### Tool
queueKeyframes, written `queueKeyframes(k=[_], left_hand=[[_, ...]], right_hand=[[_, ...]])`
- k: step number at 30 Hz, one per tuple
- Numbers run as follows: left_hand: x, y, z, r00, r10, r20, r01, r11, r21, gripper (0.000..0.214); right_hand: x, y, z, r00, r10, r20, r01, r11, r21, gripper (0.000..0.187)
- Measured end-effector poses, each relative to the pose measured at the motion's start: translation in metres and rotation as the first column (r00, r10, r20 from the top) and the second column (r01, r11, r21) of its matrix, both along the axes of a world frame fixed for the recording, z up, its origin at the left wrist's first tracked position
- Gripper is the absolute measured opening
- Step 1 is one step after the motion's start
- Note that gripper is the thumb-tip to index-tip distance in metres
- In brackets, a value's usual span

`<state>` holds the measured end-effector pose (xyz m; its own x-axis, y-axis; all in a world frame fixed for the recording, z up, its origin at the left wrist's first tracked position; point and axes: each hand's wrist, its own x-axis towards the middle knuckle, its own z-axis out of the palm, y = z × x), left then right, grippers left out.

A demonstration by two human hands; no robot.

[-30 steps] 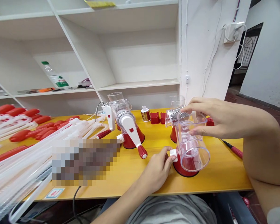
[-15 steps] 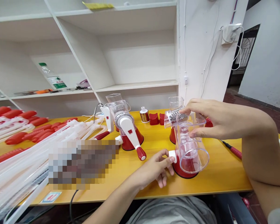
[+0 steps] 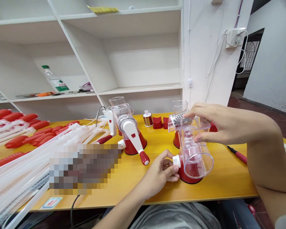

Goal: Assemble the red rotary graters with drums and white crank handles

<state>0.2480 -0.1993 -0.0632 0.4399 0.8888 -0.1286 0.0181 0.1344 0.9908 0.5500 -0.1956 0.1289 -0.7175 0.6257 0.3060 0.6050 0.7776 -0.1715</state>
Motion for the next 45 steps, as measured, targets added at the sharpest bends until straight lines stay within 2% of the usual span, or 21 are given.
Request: queueKeyframes(k=[5, 8, 10, 12, 14, 16, 21, 23, 30, 37, 45], left_hand=[[0.0, -0.002, -0.012, 0.991, 0.019, -0.13, 0.014, 0.968, 0.25, 0.045], [0.0, -0.001, -0.018, 0.964, 0.089, -0.25, 0.036, 0.889, 0.456, 0.025], [-0.001, 0.001, -0.022, 0.945, 0.143, -0.295, 0.053, 0.821, 0.568, 0.02], [-0.002, 0.003, -0.026, 0.937, 0.178, -0.301, 0.062, 0.763, 0.643, 0.02], [-0.002, 0.005, -0.03, 0.939, 0.189, -0.289, 0.061, 0.732, 0.678, 0.019], [-0.002, 0.006, -0.033, 0.945, 0.191, -0.267, 0.039, 0.742, 0.669, 0.017], [0.001, 0.007, -0.036, 0.986, 0.128, -0.108, -0.054, 0.853, 0.519, 0.018], [0.002, 0.008, -0.036, 0.992, 0.111, -0.055, -0.071, 0.876, 0.478, 0.022], [0.003, 0.012, -0.033, 0.995, 0.095, 0.007, -0.088, 0.888, 0.452, 0.028], [0.003, 0.011, -0.031, 0.999, 0.04, -0.005, -0.035, 0.914, 0.404, 0.038], [0.004, 0.009, -0.026, 0.992, 0.121, -0.046, -0.092, 0.91, 0.405, 0.033]], right_hand=[[0.0, -0.002, 0.001, 1.0, 0.009, -0.014, -0.01, 1.0, -0.01, 0.069], [-0.002, -0.002, 0.003, 1.0, 0.003, -0.006, -0.003, 1.0, -0.006, 0.069], [-0.003, -0.002, 0.004, 1.0, 0.004, -0.006, -0.004, 1.0, -0.002, 0.071], [-0.004, -0.001, 0.004, 1.0, 0.009, -0.009, -0.009, 1.0, 0.004, 0.073], [-0.005, -0.001, 0.005, 1.0, 0.014, -0.01, -0.014, 1.0, 0.013, 0.073], [-0.004, 0.0, 0.005, 1.0, 0.018, -0.008, -0.018, 1.0, 0.025, 0.072], [-0.003, 0.002, 0.008, 1.0, 0.017, -0.003, -0.017, 0.999, 0.052, 0.068], [-0.003, 0.002, 0.009, 0.999, 0.035, -0.002, -0.035, 0.998, 0.05, 0.067], [-0.006, 0.003, 0.012, 0.998, 0.065, 0.012, -0.066, 0.997, 0.048, 0.063], [-0.01, 0.0, 0.006, 0.999, 0.015, 0.045, -0.018, 0.999, 0.05, 0.062], [-0.01, 0.001, 0.009, 0.998, 0.004, 0.065, -0.005, 1.0, 0.025, 0.075]])
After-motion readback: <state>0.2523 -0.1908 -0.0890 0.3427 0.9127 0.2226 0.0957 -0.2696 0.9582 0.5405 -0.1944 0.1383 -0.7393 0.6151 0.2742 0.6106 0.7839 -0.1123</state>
